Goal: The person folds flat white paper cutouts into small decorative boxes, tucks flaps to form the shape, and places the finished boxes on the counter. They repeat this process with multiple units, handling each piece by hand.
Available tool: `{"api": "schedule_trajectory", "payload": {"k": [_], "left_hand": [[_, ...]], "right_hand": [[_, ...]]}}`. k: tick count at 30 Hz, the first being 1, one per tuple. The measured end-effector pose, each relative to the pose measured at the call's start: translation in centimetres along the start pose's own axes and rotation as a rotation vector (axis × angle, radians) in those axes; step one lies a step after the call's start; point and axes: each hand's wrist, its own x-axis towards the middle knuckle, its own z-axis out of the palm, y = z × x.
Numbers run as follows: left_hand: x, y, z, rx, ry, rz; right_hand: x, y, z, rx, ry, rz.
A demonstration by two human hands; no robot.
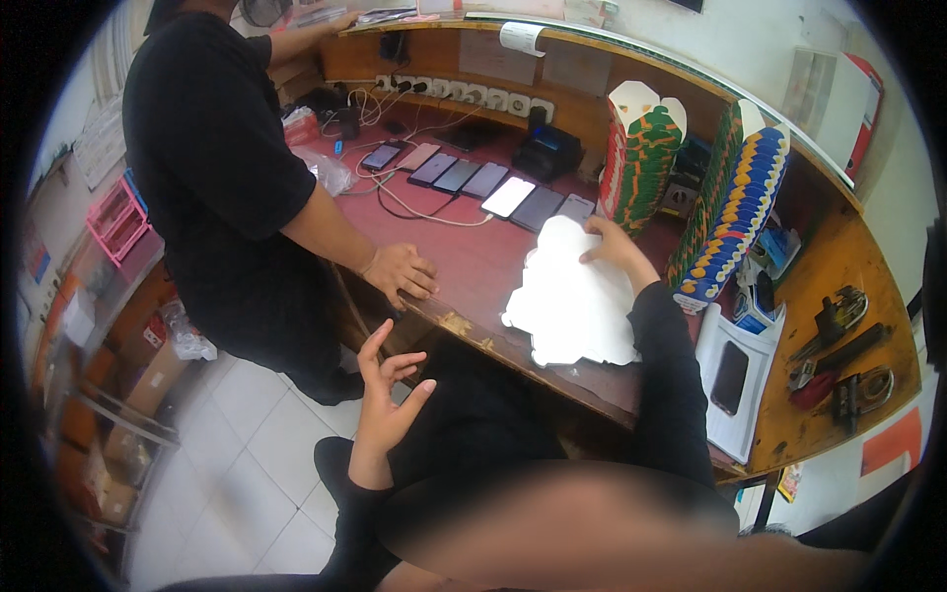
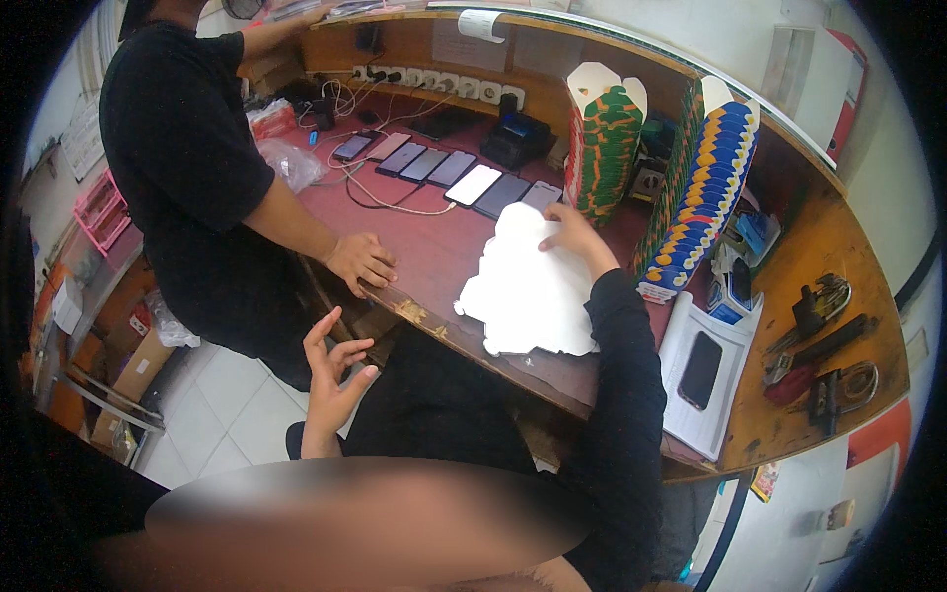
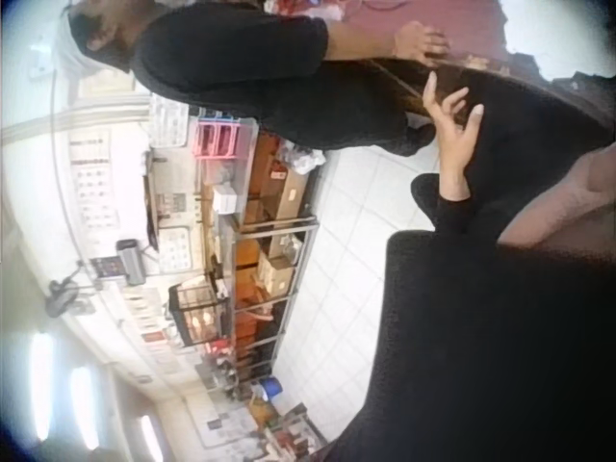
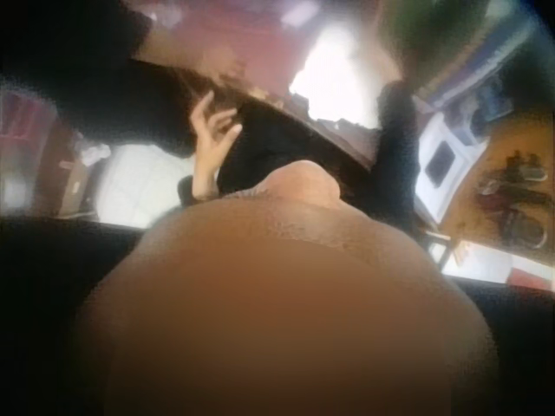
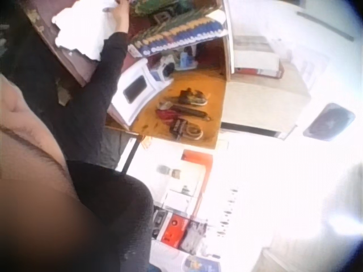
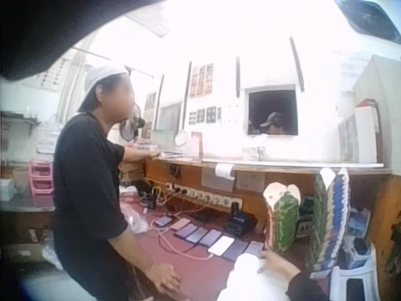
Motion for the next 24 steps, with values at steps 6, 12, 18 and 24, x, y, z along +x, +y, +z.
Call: {"api": "schedule_trajectory", "payload": {"k": [6,12,18,24], "left_hand": [[1.7,0.1,0.8,0.009,-0.175,-0.022],[4.3,1.7,4.0,-0.276,-0.037,0.146],[4.2,2.7,2.6,-0.289,0.357,0.327],[2.5,2.3,1.2,-0.287,0.417,0.278]], "right_hand": [[-2.6,-10.1,-6.2,0.378,0.074,-0.085],[-7.4,-21.6,-4.9,0.413,0.199,-0.317],[-10.7,-25.1,-3.5,0.614,0.064,-0.428],[-10.0,-24.2,-5.0,0.544,-0.171,-0.768]]}}
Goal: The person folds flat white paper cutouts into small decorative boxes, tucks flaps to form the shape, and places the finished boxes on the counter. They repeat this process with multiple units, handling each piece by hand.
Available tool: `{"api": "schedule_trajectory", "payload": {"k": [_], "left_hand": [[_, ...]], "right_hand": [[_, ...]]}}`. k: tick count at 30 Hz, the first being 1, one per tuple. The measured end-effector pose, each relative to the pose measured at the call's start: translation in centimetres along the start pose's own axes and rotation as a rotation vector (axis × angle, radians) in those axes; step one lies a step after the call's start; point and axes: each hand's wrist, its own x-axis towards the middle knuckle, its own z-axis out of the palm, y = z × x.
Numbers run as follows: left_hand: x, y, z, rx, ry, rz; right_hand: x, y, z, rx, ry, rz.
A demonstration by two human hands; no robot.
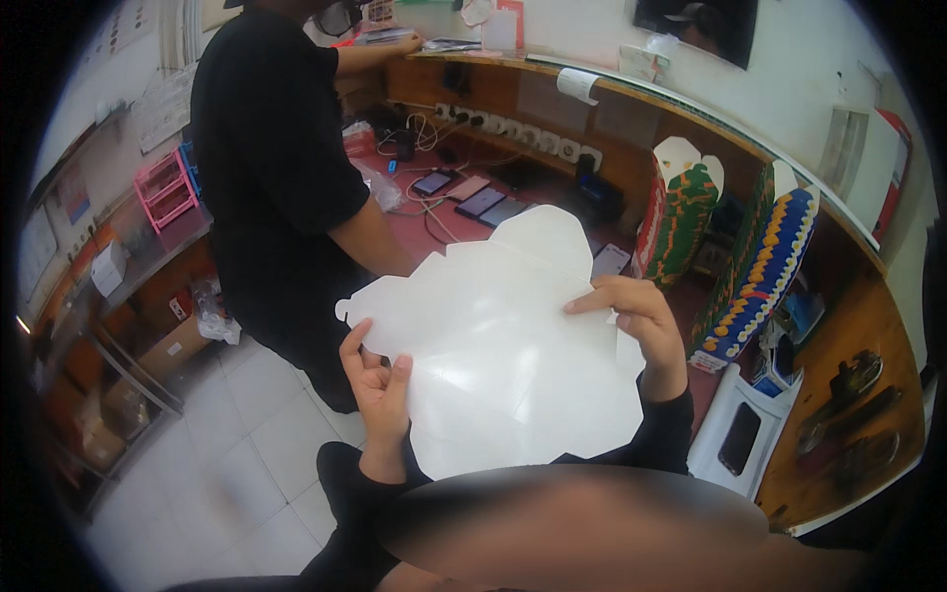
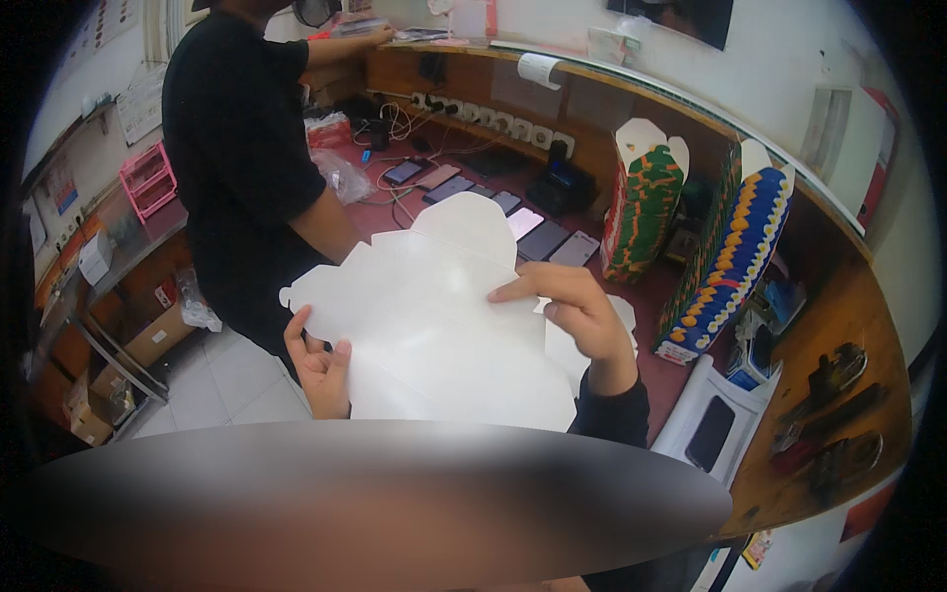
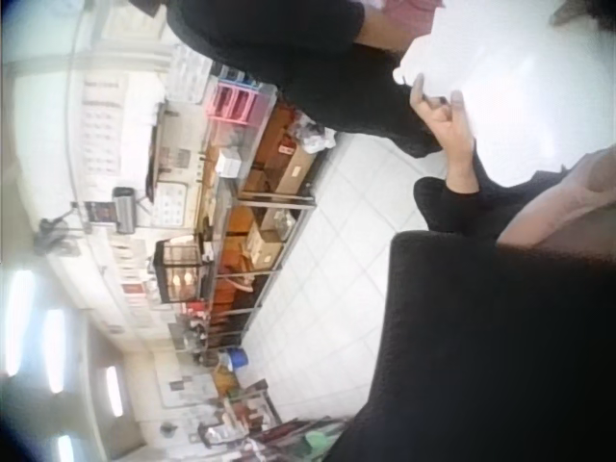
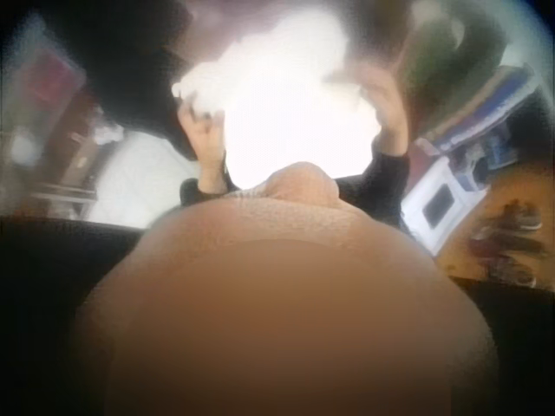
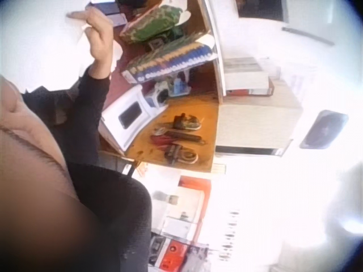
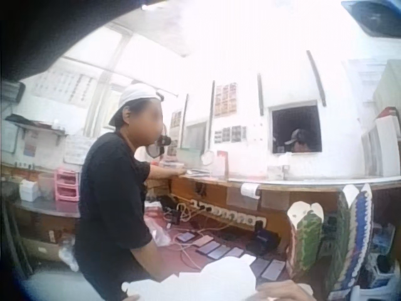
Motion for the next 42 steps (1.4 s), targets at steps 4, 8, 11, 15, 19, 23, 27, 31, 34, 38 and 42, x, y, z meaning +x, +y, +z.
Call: {"api": "schedule_trajectory", "payload": {"k": [4,8,11,15,19,23,27,31,34,38,42], "left_hand": [[-0.3,0.0,-0.1,-0.085,-0.012,0.003],[-0.6,-0.5,0.1,0.024,0.082,-0.030],[-1.3,-1.0,0.0,0.090,0.133,0.021],[-2.2,-1.9,-0.4,0.173,0.121,0.152],[-3.1,-3.2,-0.6,0.614,0.047,0.490],[-3.8,-4.5,-0.1,0.507,-0.018,0.585],[-4.2,-4.3,-0.3,0.728,-0.192,0.596],[-4.4,-3.6,-0.6,0.262,-0.265,0.509],[-3.6,-2.0,-3.2,0.760,-0.254,0.441],[-1.8,-2.4,-4.3,0.278,-0.347,0.280],[-0.9,-1.9,-3.9,0.393,-0.472,0.165]], "right_hand": [[-0.3,0.9,-0.1,0.031,-0.060,-0.066],[-0.2,1.9,0.6,-0.092,-0.035,-0.019],[0.2,3.2,0.7,-0.143,-0.029,-0.025],[0.3,4.9,0.6,-0.146,-0.066,0.056],[0.8,6.3,2.7,0.221,0.202,0.116],[1.0,7.4,3.9,0.378,0.429,0.055],[0.4,10.5,3.1,0.699,0.481,0.235],[-0.2,15.2,2.7,0.251,0.454,0.109],[-0.6,16.6,2.9,0.145,0.492,0.074],[-0.9,14.4,4.3,0.317,0.422,0.209],[0.7,11.5,6.2,0.195,0.217,0.235]]}}
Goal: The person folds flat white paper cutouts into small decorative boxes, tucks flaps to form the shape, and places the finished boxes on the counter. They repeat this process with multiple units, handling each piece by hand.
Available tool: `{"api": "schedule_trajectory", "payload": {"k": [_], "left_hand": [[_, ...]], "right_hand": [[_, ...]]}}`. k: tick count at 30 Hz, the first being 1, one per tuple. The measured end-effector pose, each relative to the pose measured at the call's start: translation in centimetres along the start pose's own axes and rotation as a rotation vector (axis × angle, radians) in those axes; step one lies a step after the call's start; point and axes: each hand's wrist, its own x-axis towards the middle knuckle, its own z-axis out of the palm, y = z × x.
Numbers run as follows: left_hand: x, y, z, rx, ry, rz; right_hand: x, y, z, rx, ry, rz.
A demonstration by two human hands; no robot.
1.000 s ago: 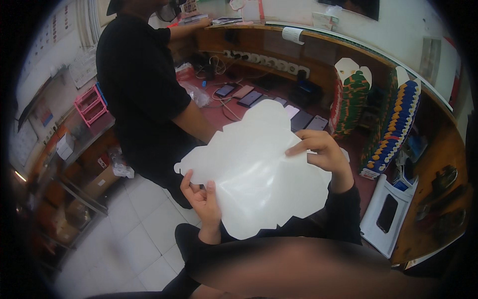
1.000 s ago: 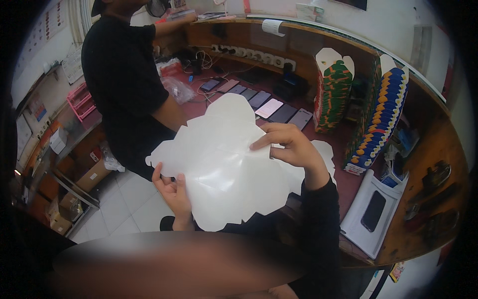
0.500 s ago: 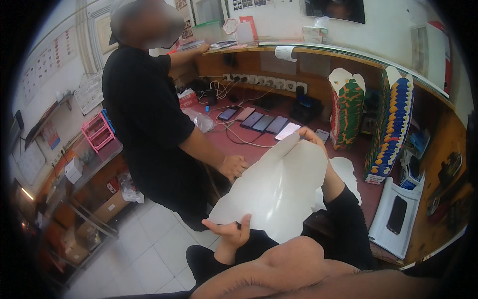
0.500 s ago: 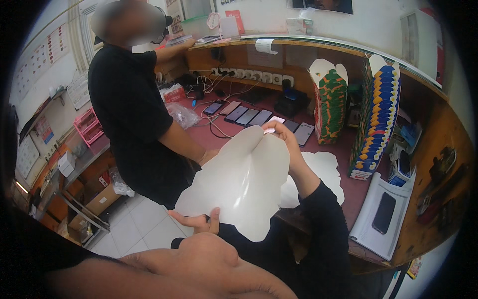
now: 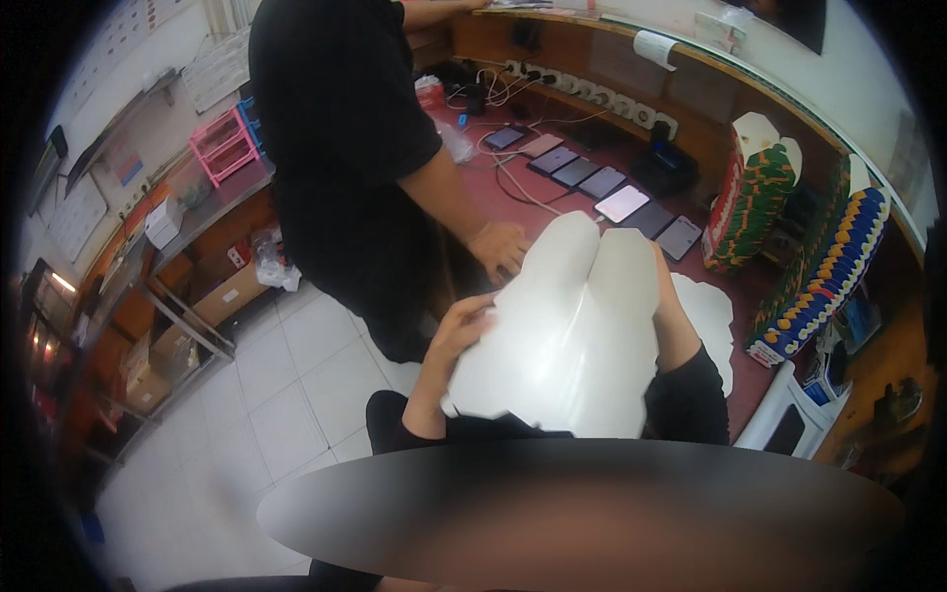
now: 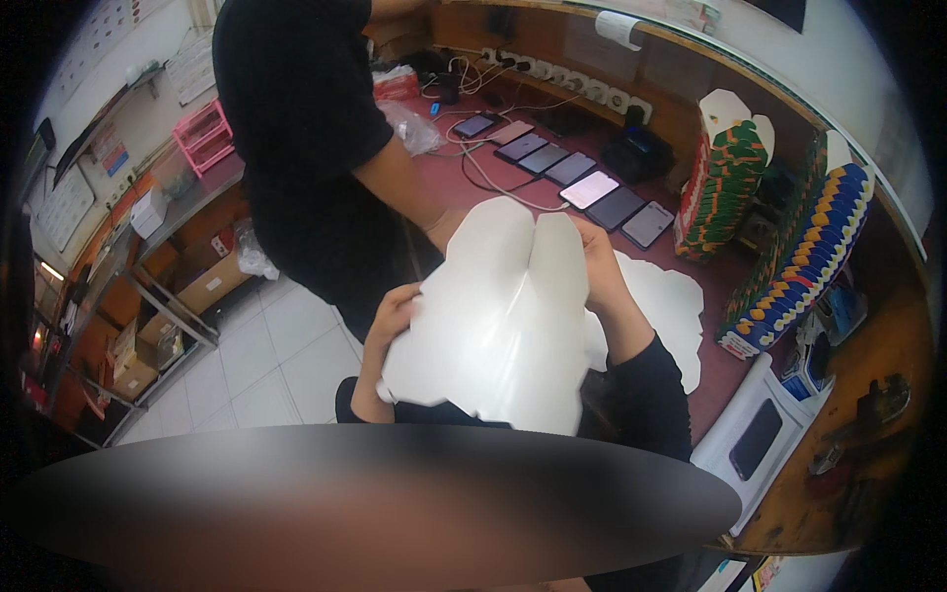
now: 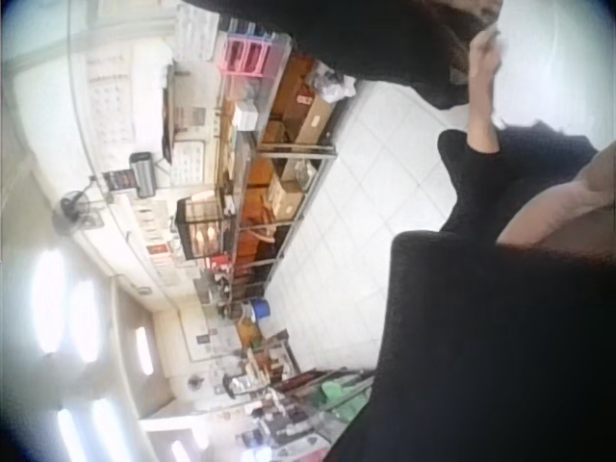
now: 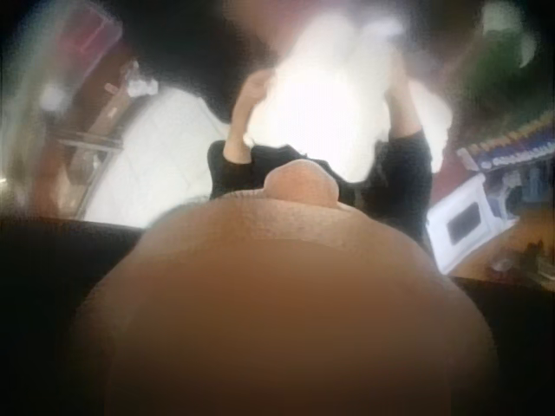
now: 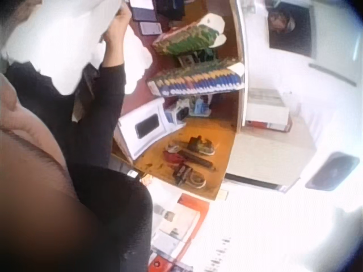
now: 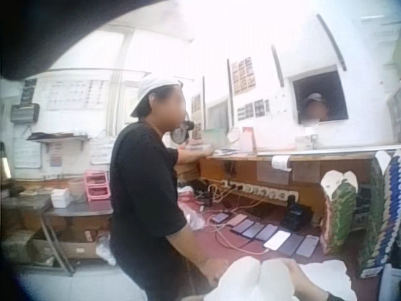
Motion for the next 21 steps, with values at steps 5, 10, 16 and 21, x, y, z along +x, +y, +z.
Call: {"api": "schedule_trajectory", "payload": {"k": [5,10,16,21], "left_hand": [[0.4,0.9,0.1,0.075,0.040,0.137],[-0.1,0.5,0.3,-0.028,0.095,0.176],[-0.7,1.3,0.1,0.023,0.231,0.102],[0.2,1.4,1.6,-0.370,0.405,0.163]], "right_hand": [[0.1,-1.7,1.6,0.137,-0.095,0.205],[-0.4,-1.8,2.4,0.196,-0.182,0.177],[-0.7,-1.9,2.9,0.241,-0.227,0.114],[-1.0,-2.0,4.3,0.230,-0.181,0.061]]}}
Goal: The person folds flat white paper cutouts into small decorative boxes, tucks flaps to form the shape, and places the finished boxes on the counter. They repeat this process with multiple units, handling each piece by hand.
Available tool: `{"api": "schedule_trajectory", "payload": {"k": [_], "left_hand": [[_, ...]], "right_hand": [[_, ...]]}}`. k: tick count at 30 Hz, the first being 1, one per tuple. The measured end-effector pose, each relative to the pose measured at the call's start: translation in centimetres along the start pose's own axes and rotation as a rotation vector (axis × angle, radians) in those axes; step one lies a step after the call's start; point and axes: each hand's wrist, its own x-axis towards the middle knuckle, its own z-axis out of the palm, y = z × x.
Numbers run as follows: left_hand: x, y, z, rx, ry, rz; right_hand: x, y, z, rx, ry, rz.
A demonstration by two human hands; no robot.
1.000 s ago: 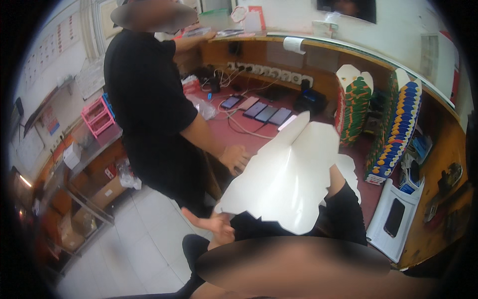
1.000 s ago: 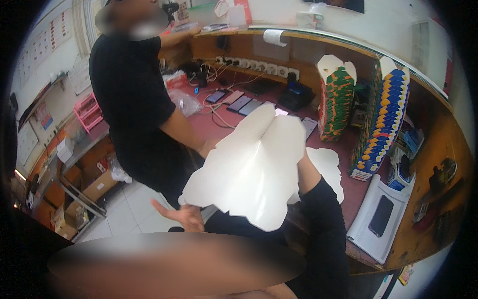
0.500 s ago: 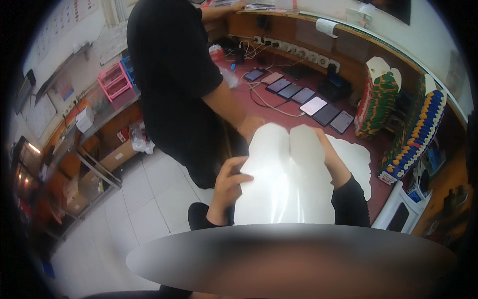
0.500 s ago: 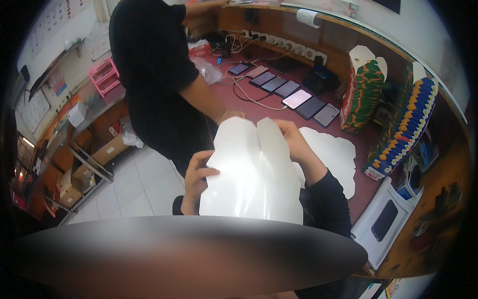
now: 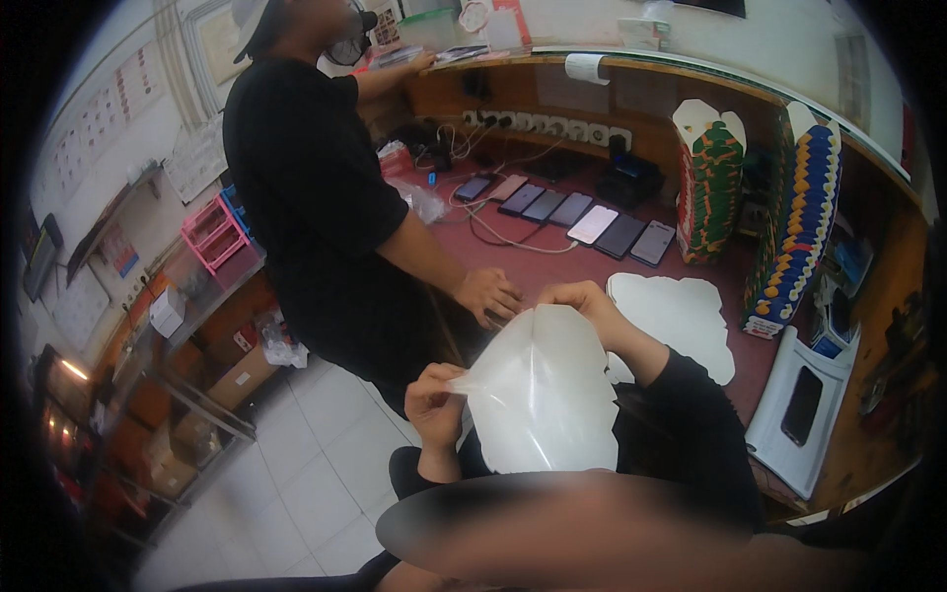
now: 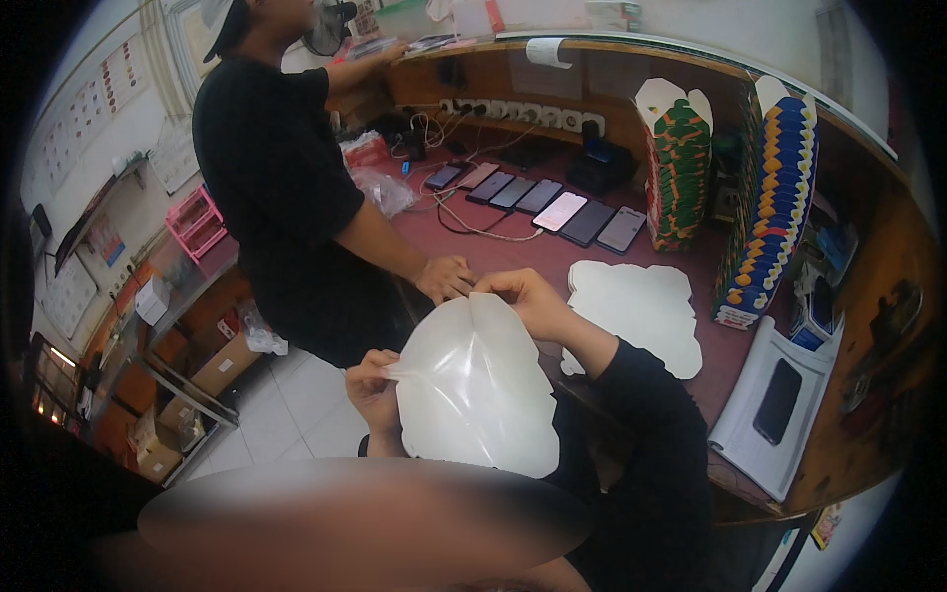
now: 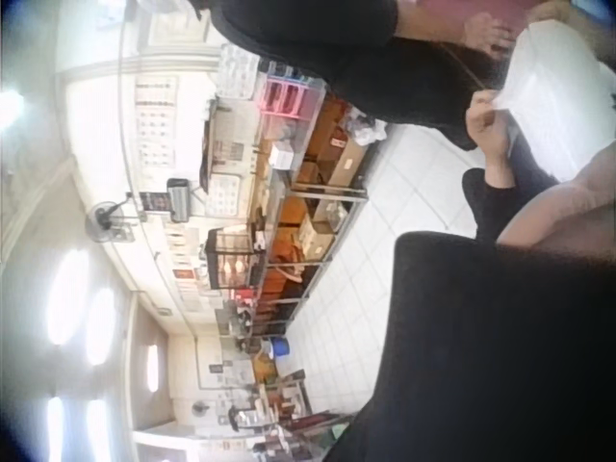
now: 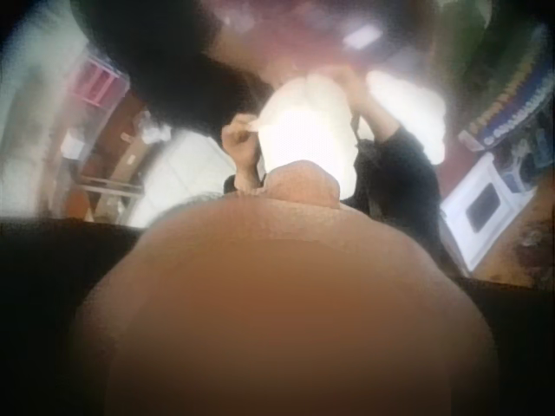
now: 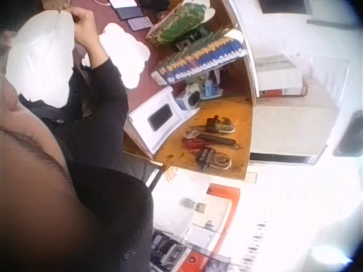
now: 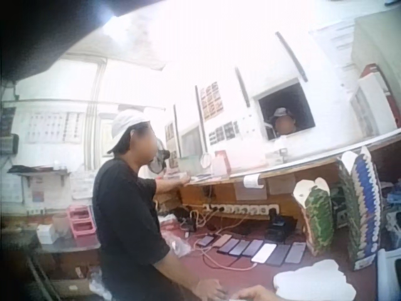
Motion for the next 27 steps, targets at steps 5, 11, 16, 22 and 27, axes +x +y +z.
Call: {"api": "schedule_trajectory", "payload": {"k": [5,11,16,22,27], "left_hand": [[-0.4,-0.6,0.0,-0.321,0.271,-0.377],[-1.3,-1.6,-0.4,-0.233,-0.131,-0.361],[-1.1,0.2,-0.4,-0.480,0.286,-0.659],[0.6,1.4,-0.9,0.483,-0.305,-0.060],[0.4,0.9,-2.1,0.497,-0.400,-0.083]], "right_hand": [[-0.6,0.3,1.4,0.096,0.111,0.001],[-0.5,0.4,2.5,-0.233,-0.005,-0.108],[-0.4,-0.4,0.4,-0.027,0.240,-0.041],[0.1,-0.3,-1.0,-0.120,0.257,0.012],[0.3,0.2,-0.8,-0.072,0.131,0.089]]}}
